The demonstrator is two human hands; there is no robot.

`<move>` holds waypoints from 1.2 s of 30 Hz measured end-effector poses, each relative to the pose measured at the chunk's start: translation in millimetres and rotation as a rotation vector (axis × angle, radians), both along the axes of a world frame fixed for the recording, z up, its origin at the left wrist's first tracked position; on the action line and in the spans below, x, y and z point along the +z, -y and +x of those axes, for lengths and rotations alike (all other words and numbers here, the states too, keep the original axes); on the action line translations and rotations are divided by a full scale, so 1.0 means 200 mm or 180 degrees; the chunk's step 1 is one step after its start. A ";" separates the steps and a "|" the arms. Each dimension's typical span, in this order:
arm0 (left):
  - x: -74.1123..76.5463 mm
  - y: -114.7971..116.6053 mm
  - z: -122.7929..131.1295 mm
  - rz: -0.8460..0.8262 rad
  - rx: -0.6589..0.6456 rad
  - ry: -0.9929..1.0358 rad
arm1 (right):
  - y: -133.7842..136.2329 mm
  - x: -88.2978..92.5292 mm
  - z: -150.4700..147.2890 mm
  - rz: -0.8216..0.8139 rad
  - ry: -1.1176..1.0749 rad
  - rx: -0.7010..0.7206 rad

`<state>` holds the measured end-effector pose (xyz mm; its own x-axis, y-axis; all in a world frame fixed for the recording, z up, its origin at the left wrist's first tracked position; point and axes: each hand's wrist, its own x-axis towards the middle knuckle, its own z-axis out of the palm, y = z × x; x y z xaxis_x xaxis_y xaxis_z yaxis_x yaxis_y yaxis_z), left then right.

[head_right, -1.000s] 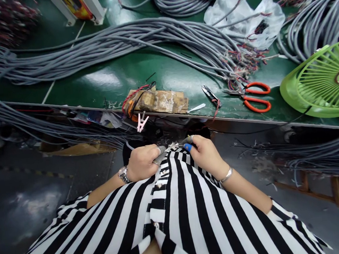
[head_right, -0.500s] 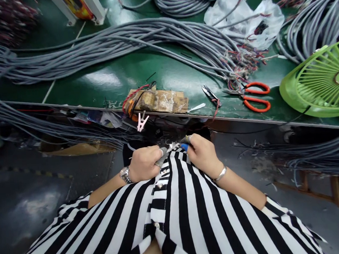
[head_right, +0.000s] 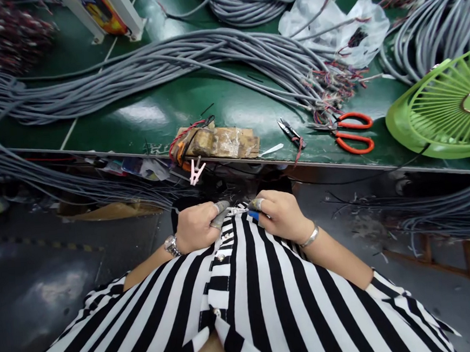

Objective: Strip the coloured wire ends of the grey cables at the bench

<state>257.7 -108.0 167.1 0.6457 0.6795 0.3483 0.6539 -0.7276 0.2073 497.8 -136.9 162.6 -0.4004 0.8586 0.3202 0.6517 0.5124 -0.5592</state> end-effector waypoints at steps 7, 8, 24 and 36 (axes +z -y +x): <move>-0.01 -0.01 0.00 0.0098 -0.0486 -0.0080 | -0.04 -0.09 -0.13 -0.0636 -0.0083 -0.1080; -0.01 -0.01 0.00 0.0077 -0.0499 -0.0111 | -0.04 -0.11 -0.14 -0.0756 -0.0118 -0.1107; 0.00 0.02 0.02 -0.0522 -0.1046 0.0299 | -0.12 -0.12 -0.05 -0.0457 -0.0504 -0.1579; 0.01 -0.05 0.03 -0.3742 0.0758 0.1936 | -0.04 0.10 0.10 0.0000 -0.0094 -0.0518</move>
